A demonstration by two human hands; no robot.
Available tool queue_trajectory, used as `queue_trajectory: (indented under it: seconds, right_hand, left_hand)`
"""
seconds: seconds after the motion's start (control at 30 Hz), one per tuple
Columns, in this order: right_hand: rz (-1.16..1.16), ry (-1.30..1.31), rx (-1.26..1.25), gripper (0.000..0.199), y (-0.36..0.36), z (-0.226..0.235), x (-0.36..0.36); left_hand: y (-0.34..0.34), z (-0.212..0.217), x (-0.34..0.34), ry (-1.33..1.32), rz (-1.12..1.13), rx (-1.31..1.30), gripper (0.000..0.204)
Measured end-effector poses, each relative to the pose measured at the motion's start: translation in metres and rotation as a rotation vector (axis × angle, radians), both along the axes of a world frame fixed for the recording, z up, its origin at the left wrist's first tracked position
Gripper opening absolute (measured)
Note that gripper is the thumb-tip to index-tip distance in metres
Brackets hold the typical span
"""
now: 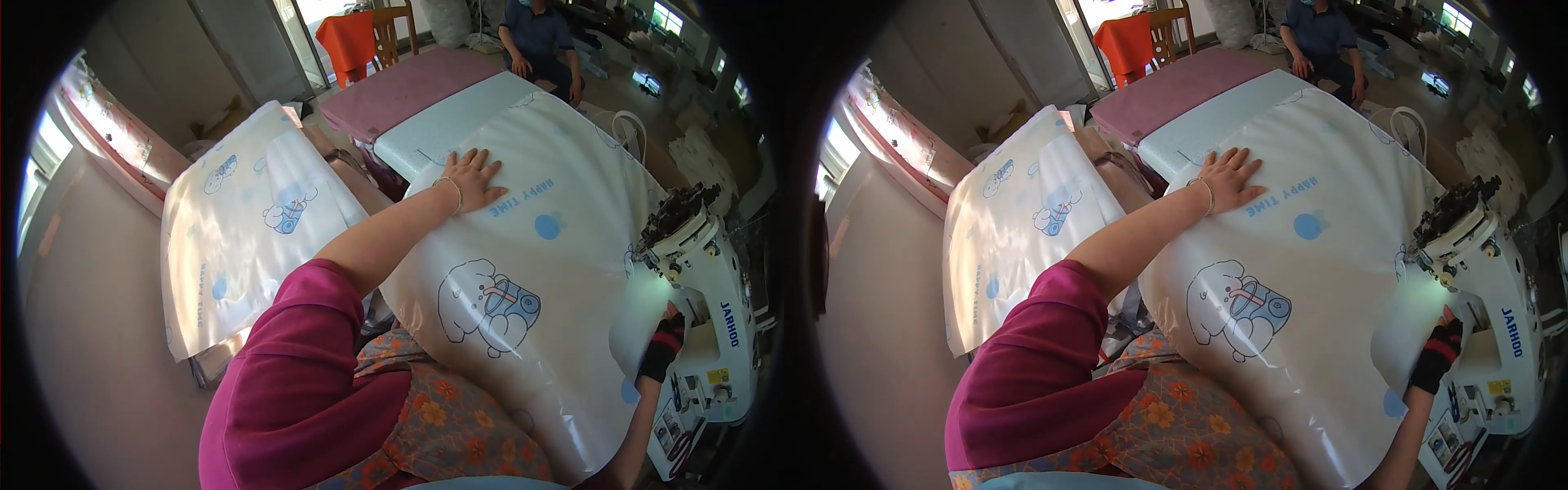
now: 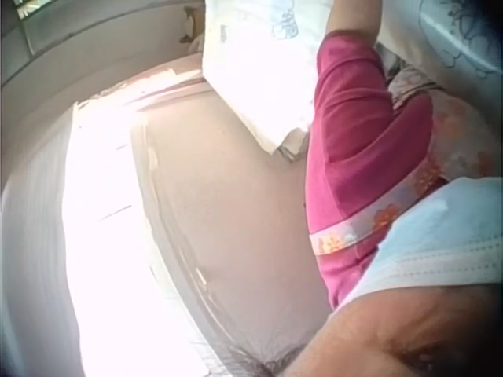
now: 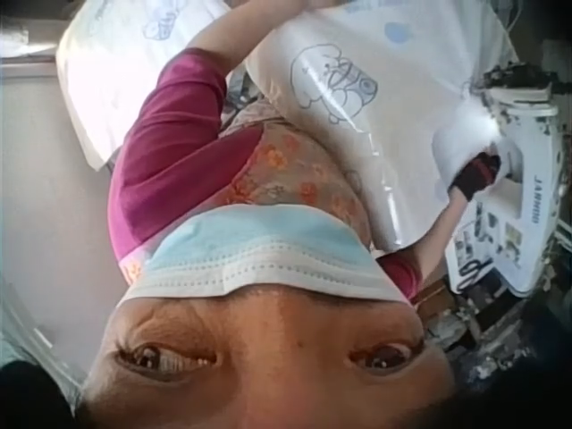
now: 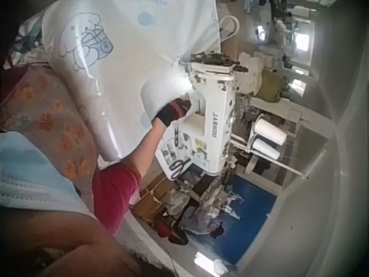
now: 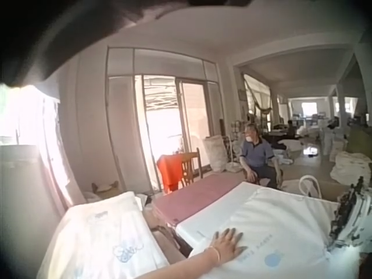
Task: Operating an industrial sewing machine to sew fabric pillowcases.
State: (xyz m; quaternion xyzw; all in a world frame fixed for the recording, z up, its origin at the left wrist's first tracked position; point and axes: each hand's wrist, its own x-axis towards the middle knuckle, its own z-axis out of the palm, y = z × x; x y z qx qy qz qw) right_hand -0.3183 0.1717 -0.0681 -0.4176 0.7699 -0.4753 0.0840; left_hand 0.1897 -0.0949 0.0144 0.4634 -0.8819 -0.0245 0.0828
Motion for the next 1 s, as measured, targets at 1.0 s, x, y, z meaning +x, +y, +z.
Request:
queue_trajectory:
  seconds: [1.0]
  right_hand:
    - [0.030,0.412,0.172,0.039,0.010,0.013,0.027]
  left_hand:
    - [-0.006,-0.004,0.024,0.168,-0.081,-0.046,0.052]
